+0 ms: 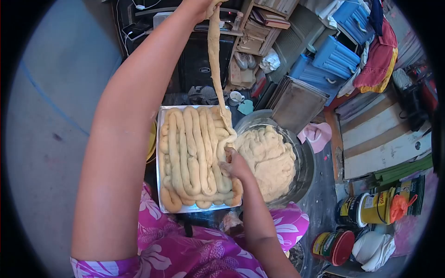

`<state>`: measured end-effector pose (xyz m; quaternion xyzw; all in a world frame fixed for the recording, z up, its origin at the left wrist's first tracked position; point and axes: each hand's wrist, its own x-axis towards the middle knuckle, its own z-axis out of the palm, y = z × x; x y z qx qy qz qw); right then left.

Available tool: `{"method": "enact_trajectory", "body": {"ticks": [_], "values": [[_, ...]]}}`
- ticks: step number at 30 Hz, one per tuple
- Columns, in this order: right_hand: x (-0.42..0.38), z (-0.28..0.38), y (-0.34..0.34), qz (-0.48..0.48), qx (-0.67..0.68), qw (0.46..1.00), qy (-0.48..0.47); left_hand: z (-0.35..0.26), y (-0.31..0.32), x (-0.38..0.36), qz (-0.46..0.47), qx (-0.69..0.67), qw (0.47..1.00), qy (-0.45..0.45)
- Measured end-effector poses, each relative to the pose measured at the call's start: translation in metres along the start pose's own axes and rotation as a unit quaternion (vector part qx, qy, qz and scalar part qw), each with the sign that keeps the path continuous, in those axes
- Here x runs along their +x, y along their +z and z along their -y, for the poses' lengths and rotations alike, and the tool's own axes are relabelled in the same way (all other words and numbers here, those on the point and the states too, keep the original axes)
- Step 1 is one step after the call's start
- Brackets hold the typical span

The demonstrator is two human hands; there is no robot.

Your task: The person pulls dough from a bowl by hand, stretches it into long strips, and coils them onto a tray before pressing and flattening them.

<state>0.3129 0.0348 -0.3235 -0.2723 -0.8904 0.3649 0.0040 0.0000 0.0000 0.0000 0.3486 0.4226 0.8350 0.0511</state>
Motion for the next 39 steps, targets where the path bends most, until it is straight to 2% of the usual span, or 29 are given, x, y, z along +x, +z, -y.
{"method": "enact_trajectory", "body": {"ticks": [2,4,5,7,8,10,11,13,16,20,22,23,24,25,26,27,28,29,30,31,32,34,36,37,39], "values": [[0.014,-0.003,-0.019,0.076,0.056,0.995,0.02,0.002,0.006,-0.001,0.002,-0.066,0.997,0.034],[0.055,-0.008,-0.022,-0.098,0.092,0.991,0.026,-0.007,0.004,0.001,0.007,-0.054,0.998,0.03],[0.076,-0.018,-0.013,-0.096,0.094,0.991,0.024,-0.01,0.005,-0.001,0.018,-0.038,0.999,0.026],[0.119,-0.032,0.006,-0.169,0.19,0.966,0.038,-0.01,0.006,0.001,0.023,-0.052,0.998,0.037],[0.129,-0.033,0.008,-0.166,0.192,0.967,0.033,-0.014,0.006,-0.001,0.018,-0.038,0.999,0.028],[0.136,-0.033,0.006,-0.041,0.117,0.992,0.017,-0.016,0.004,-0.002,0.01,-0.024,0.999,0.018],[0.139,-0.034,0.007,-0.04,0.116,0.992,0.016,-0.017,0.004,-0.003,0.012,-0.035,0.999,0.025],[0.13,-0.019,-0.001,-0.007,0.199,0.978,0.062,-0.014,0.003,-0.002,0.012,-0.047,0.998,0.03],[0.106,0.008,-0.007,-0.004,0.226,0.967,0.114,-0.004,0.003,0.0,0.042,-0.051,0.997,0.037],[0.128,0.006,0.006,0.038,0.315,0.947,0.06,0.008,0.009,0.001,0.045,-0.062,0.997,0.03],[0.137,0.015,0.025,-0.106,0.243,0.963,0.037,0.011,0.008,0.0,0.04,-0.073,0.996,0.018],[0.139,0.015,0.029,-0.104,0.246,0.963,0.039,0.011,0.007,-0.001,0.052,-0.067,0.996,0.016],[0.14,0.018,0.029,-0.162,0.109,0.98,-0.043,0.009,0.006,-0.003,0.065,-0.062,0.996,0.016],[0.141,0.021,0.028,-0.215,-0.032,0.968,-0.124,0.006,0.004,-0.006,0.066,-0.061,0.996,0.016],[0.14,0.023,0.026,-0.158,-0.026,0.982,-0.097,0.004,-0.001,-0.013,0.073,-0.054,0.996,-0.002],[0.141,0.022,0.024,-0.158,-0.025,0.982,-0.096,0.0,-0.005,-0.022,0.079,-0.046,0.996,-0.02],[0.144,0.02,0.021,-0.098,0.018,0.992,-0.079,-0.007,-0.01,-0.034,0.08,-0.044,0.994,-0.057],[0.146,0.017,0.017,-0.037,0.061,0.996,-0.061,-0.011,-0.014,-0.047,0.073,-0.043,0.995,-0.052],[0.144,0.011,0.011,-0.037,0.064,0.995,-0.061,-0.015,-0.021,-0.06,0.066,-0.041,0.996,-0.048],[0.14,0.003,0.003,-0.021,0.103,0.993,-0.046,-0.021,-0.051,-0.078,0.167,0.062,0.979,-0.101],[0.136,-0.001,-0.005,-0.006,0.141,0.989,-0.034,-0.036,-0.048,-0.111,0.144,0.044,0.985,-0.084],[0.094,0.011,-0.033,0.059,0.14,0.987,0.043,-0.03,-0.083,-0.161,0.164,0.05,0.977,-0.129],[0.051,0.022,-0.044,0.18,0.125,0.971,0.098,-0.025,-0.124,-0.223,0.162,0.075,0.946,-0.269],[0.037,0.013,-0.029,0.179,0.124,0.971,0.101,-0.025,-0.137,-0.252,0.16,0.092,0.927,-0.326],[0.017,0.001,0.007,0.081,0.035,0.996,-0.021,-0.009,-0.163,-0.303,0.111,0.151,0.9,-0.394]]}}
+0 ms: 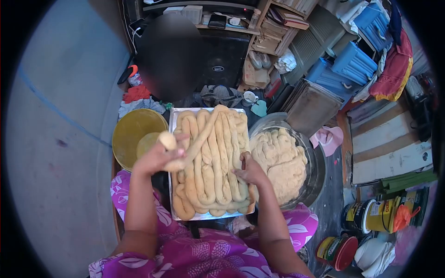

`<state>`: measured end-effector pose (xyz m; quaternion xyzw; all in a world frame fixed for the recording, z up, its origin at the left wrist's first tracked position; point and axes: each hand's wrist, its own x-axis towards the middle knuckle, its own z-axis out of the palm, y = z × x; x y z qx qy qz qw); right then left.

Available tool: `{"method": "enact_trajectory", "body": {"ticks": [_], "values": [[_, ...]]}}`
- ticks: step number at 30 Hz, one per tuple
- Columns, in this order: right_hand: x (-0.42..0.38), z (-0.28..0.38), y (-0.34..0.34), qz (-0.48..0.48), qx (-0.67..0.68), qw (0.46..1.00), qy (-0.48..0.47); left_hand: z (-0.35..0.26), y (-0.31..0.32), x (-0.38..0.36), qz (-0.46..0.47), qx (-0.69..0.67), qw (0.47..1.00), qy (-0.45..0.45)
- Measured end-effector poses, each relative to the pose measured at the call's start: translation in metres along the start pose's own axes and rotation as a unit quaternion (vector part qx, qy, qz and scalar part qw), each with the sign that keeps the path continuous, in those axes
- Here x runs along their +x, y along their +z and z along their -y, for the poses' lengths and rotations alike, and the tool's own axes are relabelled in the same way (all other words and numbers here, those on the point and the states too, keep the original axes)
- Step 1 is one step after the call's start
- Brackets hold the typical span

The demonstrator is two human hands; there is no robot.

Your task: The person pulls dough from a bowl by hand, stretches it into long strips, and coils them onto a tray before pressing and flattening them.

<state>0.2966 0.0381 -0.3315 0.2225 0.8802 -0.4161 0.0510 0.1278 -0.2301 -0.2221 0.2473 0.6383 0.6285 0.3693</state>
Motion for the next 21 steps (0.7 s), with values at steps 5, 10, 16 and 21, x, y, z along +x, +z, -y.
{"method": "enact_trajectory", "body": {"ticks": [5,10,16,21], "values": [[-0.004,0.026,-0.006,-0.071,-0.033,0.997,-0.013,0.045,-0.015,-0.03,-0.103,-0.04,0.994,-0.005],[0.092,0.073,-0.017,-0.202,-0.149,0.942,-0.225,-0.009,-0.025,-0.042,-0.247,-0.076,0.945,0.202],[0.211,0.048,0.001,-0.01,-0.072,0.982,-0.176,-0.044,-0.049,-0.049,-0.31,-0.188,0.893,0.267],[0.195,0.068,-0.022,0.014,-0.064,0.982,-0.176,-0.046,-0.096,-0.044,-0.442,-0.229,0.821,0.28]]}}
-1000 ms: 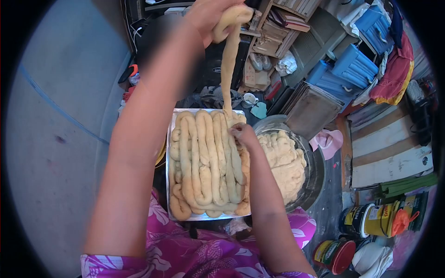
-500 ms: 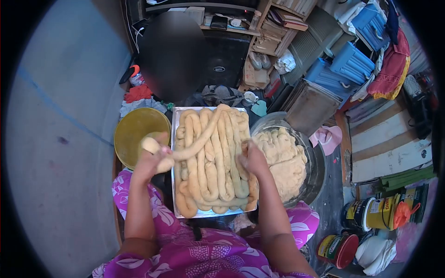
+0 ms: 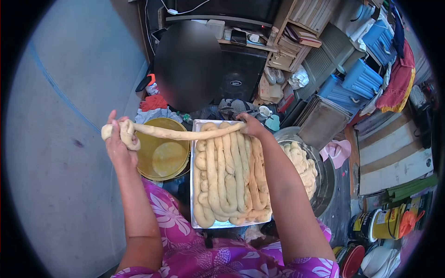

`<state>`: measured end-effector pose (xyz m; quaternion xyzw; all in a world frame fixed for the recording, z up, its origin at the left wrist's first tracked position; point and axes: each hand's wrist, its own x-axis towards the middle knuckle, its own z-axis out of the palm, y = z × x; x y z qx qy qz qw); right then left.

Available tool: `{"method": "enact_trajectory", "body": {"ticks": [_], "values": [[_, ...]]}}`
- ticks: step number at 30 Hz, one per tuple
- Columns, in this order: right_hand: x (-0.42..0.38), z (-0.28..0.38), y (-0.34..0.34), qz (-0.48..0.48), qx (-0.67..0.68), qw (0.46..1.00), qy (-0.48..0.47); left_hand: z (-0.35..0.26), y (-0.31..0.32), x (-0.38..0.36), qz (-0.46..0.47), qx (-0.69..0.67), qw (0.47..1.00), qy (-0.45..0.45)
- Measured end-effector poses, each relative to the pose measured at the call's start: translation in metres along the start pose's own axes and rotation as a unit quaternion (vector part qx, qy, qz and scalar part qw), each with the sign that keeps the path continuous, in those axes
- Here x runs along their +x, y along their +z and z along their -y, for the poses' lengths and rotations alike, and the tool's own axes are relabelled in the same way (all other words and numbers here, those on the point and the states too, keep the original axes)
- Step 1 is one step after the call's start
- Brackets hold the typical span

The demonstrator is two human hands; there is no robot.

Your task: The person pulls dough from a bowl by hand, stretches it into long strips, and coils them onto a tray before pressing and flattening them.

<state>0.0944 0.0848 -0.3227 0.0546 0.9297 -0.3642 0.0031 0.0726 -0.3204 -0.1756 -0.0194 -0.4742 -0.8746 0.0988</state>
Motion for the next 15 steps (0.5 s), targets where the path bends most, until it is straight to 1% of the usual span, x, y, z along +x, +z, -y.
{"method": "enact_trajectory", "body": {"ticks": [1,3,4,5,6,7,8,9,11,12,13,14,15], "values": [[-0.003,-0.001,-0.002,0.003,-0.001,1.0,0.002,0.001,-0.003,0.005,-0.025,-0.01,1.0,0.01],[-0.011,-0.001,-0.005,-0.032,0.082,0.996,-0.004,0.006,-0.007,0.01,-0.018,0.015,1.0,-0.003],[-0.024,0.008,-0.003,-0.068,0.033,0.997,-0.024,0.009,-0.007,0.011,-0.008,0.04,0.999,-0.013],[-0.032,0.007,0.004,-0.068,0.032,0.997,-0.021,0.011,-0.006,0.012,0.003,0.064,0.998,-0.021],[-0.041,0.006,0.012,-0.077,0.007,0.996,-0.037,0.015,-0.003,0.012,0.005,0.064,0.998,-0.024],[-0.048,0.004,0.02,-0.086,-0.018,0.995,-0.055,0.021,0.001,0.011,0.03,0.096,0.994,-0.038],[-0.052,0.003,0.031,-0.111,-0.064,0.991,-0.041,0.029,0.006,0.008,0.055,0.128,0.989,-0.052],[-0.058,0.006,0.038,-0.113,-0.063,0.991,-0.038,0.041,0.012,0.008,0.059,0.128,0.989,-0.054],[-0.065,0.016,0.046,-0.181,-0.14,0.973,-0.022,0.062,0.029,0.007,0.185,0.254,0.945,-0.094],[-0.062,0.011,0.051,-0.168,-0.152,0.974,0.004,0.064,0.048,-0.002,0.235,0.307,0.917,-0.104],[-0.064,0.012,0.05,-0.171,-0.152,0.973,0.005,0.066,0.069,-0.013,0.284,0.358,0.883,-0.112],[-0.066,0.018,0.047,-0.182,-0.088,0.978,-0.046,0.073,0.084,-0.02,0.366,0.416,0.831,-0.04],[-0.069,0.026,0.041,-0.191,-0.024,0.976,-0.096,0.081,0.099,-0.027,0.442,0.467,0.765,0.032]]}}
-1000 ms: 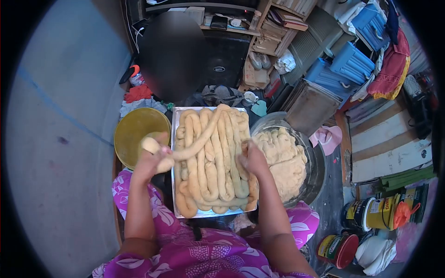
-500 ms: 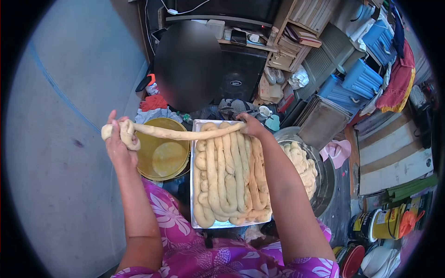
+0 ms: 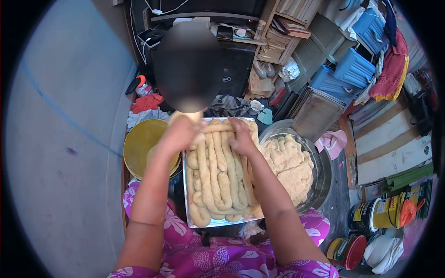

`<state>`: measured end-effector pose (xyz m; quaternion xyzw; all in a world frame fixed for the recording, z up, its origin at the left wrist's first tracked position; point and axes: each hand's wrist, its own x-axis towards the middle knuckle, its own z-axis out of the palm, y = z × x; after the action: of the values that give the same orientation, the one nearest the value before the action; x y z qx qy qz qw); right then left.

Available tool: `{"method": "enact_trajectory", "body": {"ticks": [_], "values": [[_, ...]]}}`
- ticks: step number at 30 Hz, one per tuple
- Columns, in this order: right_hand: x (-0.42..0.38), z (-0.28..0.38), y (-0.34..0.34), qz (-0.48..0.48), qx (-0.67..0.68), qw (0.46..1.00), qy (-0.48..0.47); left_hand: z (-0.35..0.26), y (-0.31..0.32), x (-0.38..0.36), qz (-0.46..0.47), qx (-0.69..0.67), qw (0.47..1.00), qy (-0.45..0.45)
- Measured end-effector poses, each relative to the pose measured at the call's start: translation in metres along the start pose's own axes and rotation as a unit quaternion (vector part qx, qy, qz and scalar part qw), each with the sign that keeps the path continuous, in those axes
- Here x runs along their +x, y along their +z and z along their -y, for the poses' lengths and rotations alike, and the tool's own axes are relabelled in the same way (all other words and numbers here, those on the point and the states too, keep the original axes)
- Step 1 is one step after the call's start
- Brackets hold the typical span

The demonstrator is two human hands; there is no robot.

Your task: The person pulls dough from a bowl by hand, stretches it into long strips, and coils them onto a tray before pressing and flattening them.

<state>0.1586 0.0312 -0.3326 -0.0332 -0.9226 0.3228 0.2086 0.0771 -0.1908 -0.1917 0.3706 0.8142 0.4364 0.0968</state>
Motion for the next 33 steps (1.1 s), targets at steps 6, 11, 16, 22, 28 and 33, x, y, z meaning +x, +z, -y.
{"method": "enact_trajectory", "body": {"ticks": [6,11,16,22,28,33], "values": [[0.006,0.055,-0.043,0.144,0.44,0.87,0.169,-0.067,0.052,0.039,0.154,0.296,0.942,0.023],[-0.006,-0.053,-0.033,0.026,0.383,0.893,0.236,-0.046,0.056,0.042,0.198,0.099,0.974,0.041],[-0.031,-0.071,-0.027,-0.044,0.362,0.886,0.285,0.067,0.089,-0.02,-0.01,-0.026,0.999,0.045],[-0.047,-0.011,-0.061,0.059,0.226,0.96,0.157,0.073,0.096,-0.08,-0.099,0.119,0.986,0.063],[-0.043,-0.069,-0.038,0.004,0.266,0.95,0.161,0.074,0.081,-0.056,-0.022,0.029,0.998,0.054],[-0.05,-0.048,-0.041,0.021,0.216,0.953,0.21,0.068,0.078,-0.037,0.001,0.256,0.961,0.107]]}}
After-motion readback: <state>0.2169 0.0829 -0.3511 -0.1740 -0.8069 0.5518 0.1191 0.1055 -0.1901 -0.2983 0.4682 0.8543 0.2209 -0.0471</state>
